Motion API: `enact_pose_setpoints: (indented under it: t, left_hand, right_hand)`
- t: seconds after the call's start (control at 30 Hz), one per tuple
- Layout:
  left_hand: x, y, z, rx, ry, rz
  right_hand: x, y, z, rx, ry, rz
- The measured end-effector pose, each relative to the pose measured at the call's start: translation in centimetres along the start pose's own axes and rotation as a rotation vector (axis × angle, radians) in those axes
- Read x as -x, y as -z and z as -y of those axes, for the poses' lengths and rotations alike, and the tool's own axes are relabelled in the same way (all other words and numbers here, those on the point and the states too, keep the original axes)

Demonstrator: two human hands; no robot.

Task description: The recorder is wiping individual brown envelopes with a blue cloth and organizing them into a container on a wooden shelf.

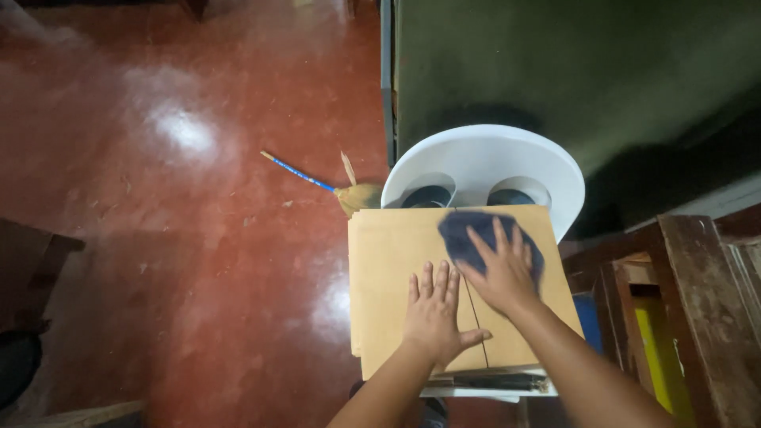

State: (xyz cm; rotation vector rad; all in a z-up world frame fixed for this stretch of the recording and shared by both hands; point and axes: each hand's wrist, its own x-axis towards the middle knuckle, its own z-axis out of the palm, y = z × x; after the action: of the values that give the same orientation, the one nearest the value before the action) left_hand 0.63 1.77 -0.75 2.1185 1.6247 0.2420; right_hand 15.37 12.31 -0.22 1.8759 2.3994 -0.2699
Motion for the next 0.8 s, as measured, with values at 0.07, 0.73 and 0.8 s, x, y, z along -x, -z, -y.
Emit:
enact_pose_setpoints:
  t: [0.07,0.73,0.8]
  left_hand:
    - [-0.1,-1.1,0.2,0.050,-0.010,-0.055]
    - [-0.3,-1.5,-0.7,-0.113,0.022,-0.090]
    - [1.3,2.0,-2.3,-0.063,0.059,0.007]
  right_hand:
    - [-2.9,-0.3,2.8,-0.013,-0.059,-0.027]
    - [8.0,-2.8,-9.2,-0.078,-0.170,-0.539]
    - [11.8,-5.5,-12.2,-0.078,-0.210,-0.565]
